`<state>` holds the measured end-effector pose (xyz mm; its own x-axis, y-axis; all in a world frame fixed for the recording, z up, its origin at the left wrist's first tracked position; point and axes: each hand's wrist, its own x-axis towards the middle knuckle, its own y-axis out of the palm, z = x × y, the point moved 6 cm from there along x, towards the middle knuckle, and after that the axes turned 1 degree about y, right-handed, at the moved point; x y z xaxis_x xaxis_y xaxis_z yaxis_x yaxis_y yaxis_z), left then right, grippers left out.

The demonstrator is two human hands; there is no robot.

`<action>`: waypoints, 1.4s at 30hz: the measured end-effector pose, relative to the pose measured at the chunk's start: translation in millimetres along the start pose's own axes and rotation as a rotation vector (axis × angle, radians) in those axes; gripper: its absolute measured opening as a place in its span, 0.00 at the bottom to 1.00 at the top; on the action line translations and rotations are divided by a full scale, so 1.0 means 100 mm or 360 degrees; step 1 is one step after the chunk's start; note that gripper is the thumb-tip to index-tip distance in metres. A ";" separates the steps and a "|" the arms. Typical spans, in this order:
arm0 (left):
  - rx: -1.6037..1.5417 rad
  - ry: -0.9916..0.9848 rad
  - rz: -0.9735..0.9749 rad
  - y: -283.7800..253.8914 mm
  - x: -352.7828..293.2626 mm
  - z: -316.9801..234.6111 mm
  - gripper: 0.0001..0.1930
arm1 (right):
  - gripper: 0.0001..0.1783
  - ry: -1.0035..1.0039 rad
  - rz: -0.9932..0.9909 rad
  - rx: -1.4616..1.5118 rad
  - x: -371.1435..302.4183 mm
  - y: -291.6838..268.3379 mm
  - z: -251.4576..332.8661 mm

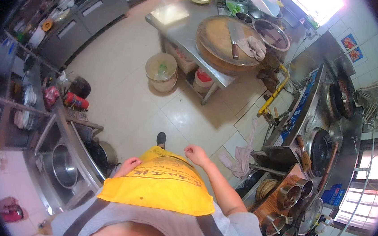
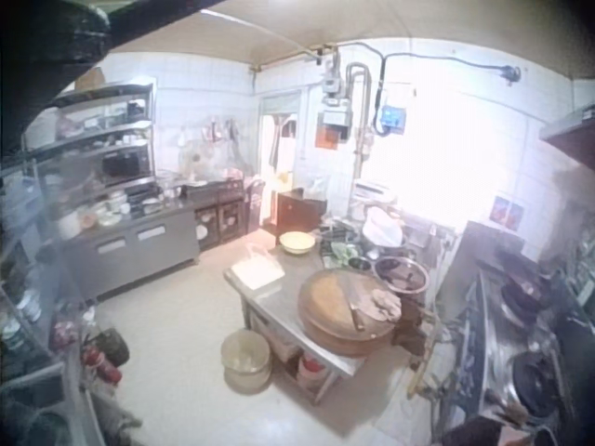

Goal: The person stirs a pot of stew on a gas stove using a ladle, then moves to a counter to peel garlic cloves by hand and place them into a small bowl.

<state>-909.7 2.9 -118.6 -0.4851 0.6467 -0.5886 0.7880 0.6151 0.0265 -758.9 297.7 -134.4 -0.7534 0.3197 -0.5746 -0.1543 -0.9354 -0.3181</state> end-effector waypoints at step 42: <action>-0.0440 -0.0493 -0.0111 -2.82 3.09 -1.87 0.15 | 0.08 -0.0217 0.0133 -0.0053 4.57 -0.98 3.55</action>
<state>-1352.8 113.4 -156.6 -0.3637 0.4589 -0.8106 0.6055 0.7778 0.1686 -1315.1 482.2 -97.9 -0.8427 0.2155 -0.4933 -0.0679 -0.9516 -0.2996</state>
